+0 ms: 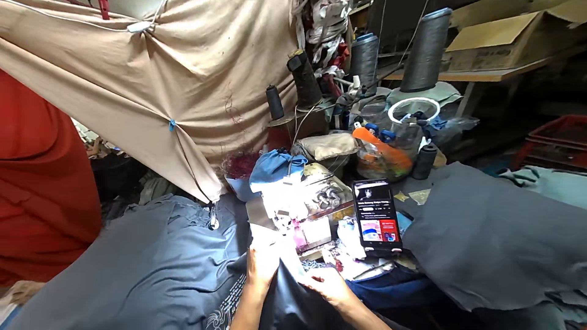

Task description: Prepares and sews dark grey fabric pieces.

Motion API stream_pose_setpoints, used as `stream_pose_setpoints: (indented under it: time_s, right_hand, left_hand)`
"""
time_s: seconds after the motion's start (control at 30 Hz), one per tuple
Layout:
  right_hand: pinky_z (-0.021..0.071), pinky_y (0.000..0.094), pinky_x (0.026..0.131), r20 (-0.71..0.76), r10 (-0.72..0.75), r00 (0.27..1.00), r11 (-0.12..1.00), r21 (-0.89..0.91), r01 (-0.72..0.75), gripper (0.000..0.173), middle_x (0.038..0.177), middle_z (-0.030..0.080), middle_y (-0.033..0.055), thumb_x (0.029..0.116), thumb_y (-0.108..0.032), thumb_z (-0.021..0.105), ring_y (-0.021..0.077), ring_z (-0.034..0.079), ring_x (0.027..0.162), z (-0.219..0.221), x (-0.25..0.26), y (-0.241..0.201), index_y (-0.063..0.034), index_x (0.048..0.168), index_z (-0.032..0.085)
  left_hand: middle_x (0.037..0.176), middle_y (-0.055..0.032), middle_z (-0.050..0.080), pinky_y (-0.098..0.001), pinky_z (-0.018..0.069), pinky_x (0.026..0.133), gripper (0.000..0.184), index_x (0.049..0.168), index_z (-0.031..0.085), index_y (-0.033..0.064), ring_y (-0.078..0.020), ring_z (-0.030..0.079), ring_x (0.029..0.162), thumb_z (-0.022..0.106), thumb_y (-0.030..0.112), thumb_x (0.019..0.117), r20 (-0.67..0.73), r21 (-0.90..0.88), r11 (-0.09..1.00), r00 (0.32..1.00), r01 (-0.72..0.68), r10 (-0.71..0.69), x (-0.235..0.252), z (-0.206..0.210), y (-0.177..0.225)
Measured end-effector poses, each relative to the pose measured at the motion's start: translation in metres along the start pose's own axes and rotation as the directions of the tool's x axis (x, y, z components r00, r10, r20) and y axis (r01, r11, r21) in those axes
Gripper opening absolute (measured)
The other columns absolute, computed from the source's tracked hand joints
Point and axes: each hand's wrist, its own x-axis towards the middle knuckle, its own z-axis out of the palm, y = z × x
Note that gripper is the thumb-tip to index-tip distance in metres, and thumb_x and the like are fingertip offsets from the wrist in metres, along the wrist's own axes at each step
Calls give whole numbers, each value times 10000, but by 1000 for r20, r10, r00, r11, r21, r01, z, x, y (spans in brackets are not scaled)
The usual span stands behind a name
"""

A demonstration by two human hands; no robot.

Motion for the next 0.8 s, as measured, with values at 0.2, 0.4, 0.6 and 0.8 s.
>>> stream_pose_setpoints:
  time_s: [0.2, 0.4, 0.6, 0.8]
  right_hand:
    - [430, 204, 558, -9, 24, 1000, 996, 90, -23, 243, 592, 557, -125, 891, -222, 745, -30, 501, 548, 6, 0, 3, -145, 675, 665]
    - [450, 207, 617, -30, -18, 999, 996, 87, 21, 220, 652, 582, -106, 925, -211, 722, -20, 528, 613, 5, 12, -13, -118, 729, 682]
    - [452, 217, 626, -82, -27, 996, 996, 78, 34, 216, 653, 591, -97, 919, -204, 725, -16, 535, 622, 7, 15, -17, -111, 725, 696]
    - [488, 270, 723, -179, -24, 984, 1000, -4, 23, 202, 720, 632, -36, 944, -166, 683, 28, 576, 709, 15, 31, -30, -57, 778, 720]
  left_hand:
    - [979, -125, 768, -409, 584, 928, 205, 972, 789, 23, -226, 741, 963, 716, 197, 891, -34, -39, 999, 999, 1, -3, 5, 4, -2]
    - [1021, -116, 759, -411, 555, 967, 206, 1003, 784, 34, -220, 721, 1002, 751, 201, 886, 52, -21, 987, 986, 158, -157, 25, 2, 0]
    - [1020, -116, 755, -417, 547, 979, 197, 994, 783, 42, -226, 716, 1019, 765, 201, 881, 67, -10, 983, 981, 184, -183, 33, 4, -3]
    - [1155, -171, 728, -481, 500, 1046, 242, 1111, 750, 12, -303, 679, 1136, 687, 188, 956, 173, 141, 963, 953, 228, -251, 59, -8, -3]
